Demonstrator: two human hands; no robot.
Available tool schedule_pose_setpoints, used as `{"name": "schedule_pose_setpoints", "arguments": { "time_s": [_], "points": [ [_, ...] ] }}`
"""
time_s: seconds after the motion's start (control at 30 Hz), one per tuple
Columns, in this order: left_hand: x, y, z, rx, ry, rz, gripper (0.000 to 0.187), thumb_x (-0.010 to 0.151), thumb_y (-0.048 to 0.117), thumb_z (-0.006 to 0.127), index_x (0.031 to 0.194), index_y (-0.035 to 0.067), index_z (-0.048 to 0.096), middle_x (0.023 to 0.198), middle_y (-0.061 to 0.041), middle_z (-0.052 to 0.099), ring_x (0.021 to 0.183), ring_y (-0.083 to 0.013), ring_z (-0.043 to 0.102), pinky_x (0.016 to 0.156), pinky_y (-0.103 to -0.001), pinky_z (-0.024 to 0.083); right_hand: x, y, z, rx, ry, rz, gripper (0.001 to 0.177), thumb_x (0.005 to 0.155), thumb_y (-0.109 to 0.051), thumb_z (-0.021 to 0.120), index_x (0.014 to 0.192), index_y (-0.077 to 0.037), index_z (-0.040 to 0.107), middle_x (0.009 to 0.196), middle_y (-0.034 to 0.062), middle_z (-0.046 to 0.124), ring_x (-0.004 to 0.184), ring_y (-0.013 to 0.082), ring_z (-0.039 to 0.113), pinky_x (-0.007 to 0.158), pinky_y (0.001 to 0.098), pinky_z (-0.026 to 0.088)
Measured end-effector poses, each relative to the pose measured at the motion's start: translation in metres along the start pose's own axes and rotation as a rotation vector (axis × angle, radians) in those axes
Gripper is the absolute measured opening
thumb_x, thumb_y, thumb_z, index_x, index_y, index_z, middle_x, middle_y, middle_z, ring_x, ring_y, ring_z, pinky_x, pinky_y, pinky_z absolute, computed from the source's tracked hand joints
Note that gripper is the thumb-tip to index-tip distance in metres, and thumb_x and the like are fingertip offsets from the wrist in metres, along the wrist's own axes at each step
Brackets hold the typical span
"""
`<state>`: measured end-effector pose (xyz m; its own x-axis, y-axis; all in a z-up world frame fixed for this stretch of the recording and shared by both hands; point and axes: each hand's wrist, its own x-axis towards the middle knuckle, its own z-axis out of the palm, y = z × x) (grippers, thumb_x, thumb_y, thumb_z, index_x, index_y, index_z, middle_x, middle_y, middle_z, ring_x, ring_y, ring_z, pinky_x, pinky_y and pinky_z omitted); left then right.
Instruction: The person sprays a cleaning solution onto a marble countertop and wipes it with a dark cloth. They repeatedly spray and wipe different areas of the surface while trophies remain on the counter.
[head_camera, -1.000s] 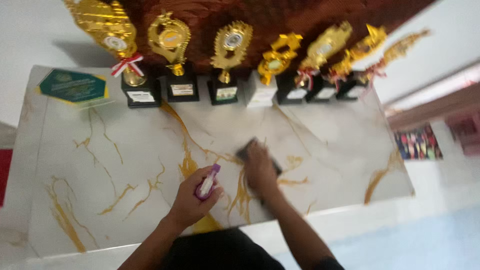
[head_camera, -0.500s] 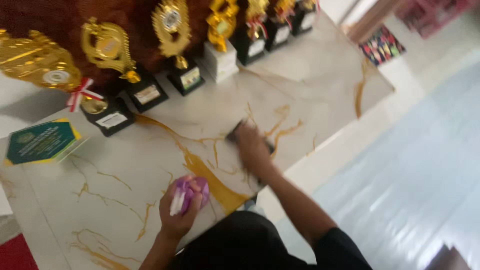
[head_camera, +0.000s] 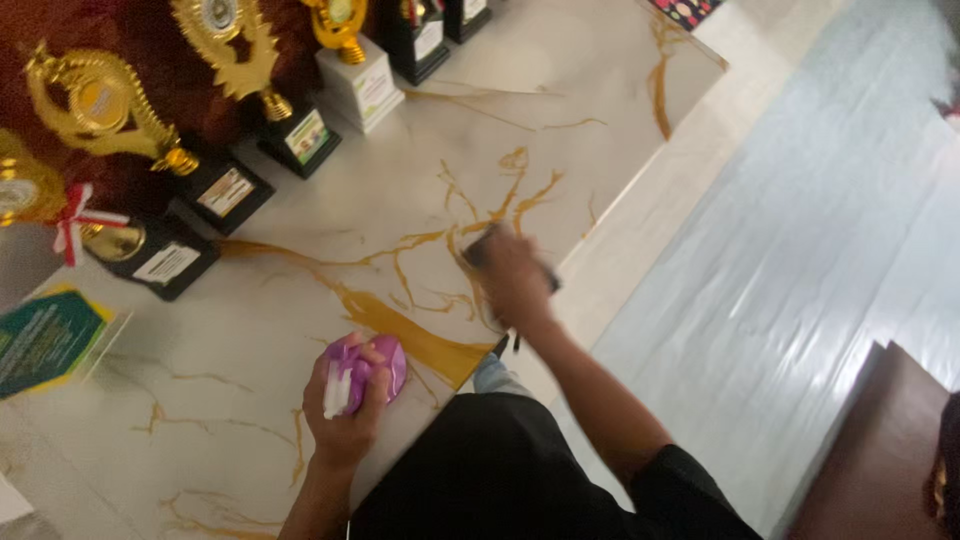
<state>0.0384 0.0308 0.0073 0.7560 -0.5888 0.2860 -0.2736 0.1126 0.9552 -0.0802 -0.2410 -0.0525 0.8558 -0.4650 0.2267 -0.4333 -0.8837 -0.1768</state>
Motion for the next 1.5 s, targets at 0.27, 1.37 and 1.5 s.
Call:
{"name": "schedule_pose_setpoints", "arguments": {
  "time_s": [0.27, 1.37, 1.5],
  "points": [
    [0.008, -0.005, 0.02, -0.045, -0.001, -0.023, 0.047, 0.091, 0.0, 0.071, 0.135, -0.004, 0.054, 0.1, -0.006, 0.069, 0.084, -0.0104, 0.063, 0.078, -0.025, 0.054, -0.042, -0.049, -0.023, 0.153, -0.01, -0.247, 0.046, 0.081, -0.013, 0.06, 0.126, -0.002, 0.059, 0.135, 0.018, 0.059, 0.132, 0.0345, 0.054, 0.115, 0.0582, 0.035],
    [0.107, -0.003, 0.218, 0.055, 0.434, -0.22, 0.036, 0.09, 0.004, 0.071, 0.124, 0.001, 0.061, 0.1, -0.003, 0.07, 0.086, -0.0093, 0.062, 0.078, -0.025, 0.053, 0.296, 0.153, 0.02, 0.046, -0.308, -0.306, 0.045, 0.104, -0.017, 0.048, 0.146, 0.0, 0.049, 0.149, 0.0222, 0.053, 0.137, 0.04, 0.049, 0.121, 0.0503, 0.037],
    [0.11, -0.003, 0.217, 0.074, 0.434, -0.169, 0.046, 0.091, 0.004, 0.071, 0.134, -0.001, 0.057, 0.098, -0.003, 0.066, 0.089, -0.0093, 0.061, 0.083, -0.025, 0.052, 0.255, 0.213, 0.012, 0.19, 0.012, -0.389, 0.055, 0.098, -0.02, 0.055, 0.145, 0.006, 0.047, 0.148, 0.0278, 0.051, 0.138, 0.0437, 0.047, 0.117, 0.0602, 0.03]
  ]
}}
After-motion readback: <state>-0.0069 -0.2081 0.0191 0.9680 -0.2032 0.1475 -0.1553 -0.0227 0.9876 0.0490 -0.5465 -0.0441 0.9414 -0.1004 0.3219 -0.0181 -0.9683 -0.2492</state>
